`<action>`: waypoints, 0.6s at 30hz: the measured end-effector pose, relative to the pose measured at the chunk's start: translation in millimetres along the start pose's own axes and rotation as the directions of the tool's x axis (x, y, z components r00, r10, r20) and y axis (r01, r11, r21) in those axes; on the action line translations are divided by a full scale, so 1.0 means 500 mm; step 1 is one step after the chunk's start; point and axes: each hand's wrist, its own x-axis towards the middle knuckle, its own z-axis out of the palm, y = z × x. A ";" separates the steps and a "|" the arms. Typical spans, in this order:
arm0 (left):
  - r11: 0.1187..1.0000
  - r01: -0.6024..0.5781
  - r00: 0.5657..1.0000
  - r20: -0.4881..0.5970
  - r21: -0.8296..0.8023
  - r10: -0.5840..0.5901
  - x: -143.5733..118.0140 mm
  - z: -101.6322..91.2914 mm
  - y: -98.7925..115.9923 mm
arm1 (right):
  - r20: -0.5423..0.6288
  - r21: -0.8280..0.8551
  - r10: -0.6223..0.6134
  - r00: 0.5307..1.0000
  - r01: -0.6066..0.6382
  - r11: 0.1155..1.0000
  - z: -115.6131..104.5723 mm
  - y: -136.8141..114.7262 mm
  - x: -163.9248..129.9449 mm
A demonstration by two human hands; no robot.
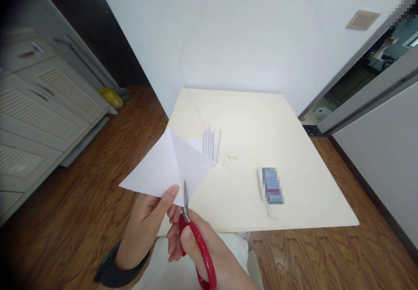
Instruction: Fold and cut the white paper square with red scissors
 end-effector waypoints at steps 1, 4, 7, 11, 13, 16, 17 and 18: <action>0.999 0.021 1.000 0.009 -0.024 -0.021 -0.001 0.002 -0.002 | 0.005 -0.005 -0.010 1.000 0.010 1.000 -0.001 0.002 0.001; 0.998 0.045 0.999 -0.018 -0.044 -0.045 0.000 0.008 -0.010 | 0.058 0.001 -0.020 0.998 0.020 1.000 -0.009 0.010 0.003; 0.999 0.021 0.998 -0.050 -0.036 -0.023 0.005 0.009 -0.023 | 0.143 0.056 0.010 0.990 -0.018 0.998 -0.019 0.010 0.002; 0.996 -0.004 0.999 -0.032 -0.085 0.001 0.011 0.007 -0.038 | 0.191 0.093 -0.023 0.981 0.005 0.996 -0.027 0.020 0.004; 0.995 0.000 1.000 -0.029 -0.102 -0.003 0.012 0.006 -0.041 | 0.176 0.091 -0.033 0.984 0.017 0.996 -0.028 0.039 0.010; 0.992 0.011 1.000 -0.019 -0.126 -0.013 0.012 0.005 -0.042 | 0.157 0.119 -0.090 0.983 0.072 0.990 -0.025 0.066 0.016; 0.991 0.013 1.000 -0.012 -0.136 -0.015 0.012 0.005 -0.041 | 0.112 0.084 -0.084 0.990 0.075 0.994 -0.022 0.068 0.014; 0.990 0.013 1.000 -0.004 -0.144 -0.014 0.011 0.005 -0.039 | 0.048 0.023 -0.044 0.998 0.043 0.999 -0.019 0.066 0.011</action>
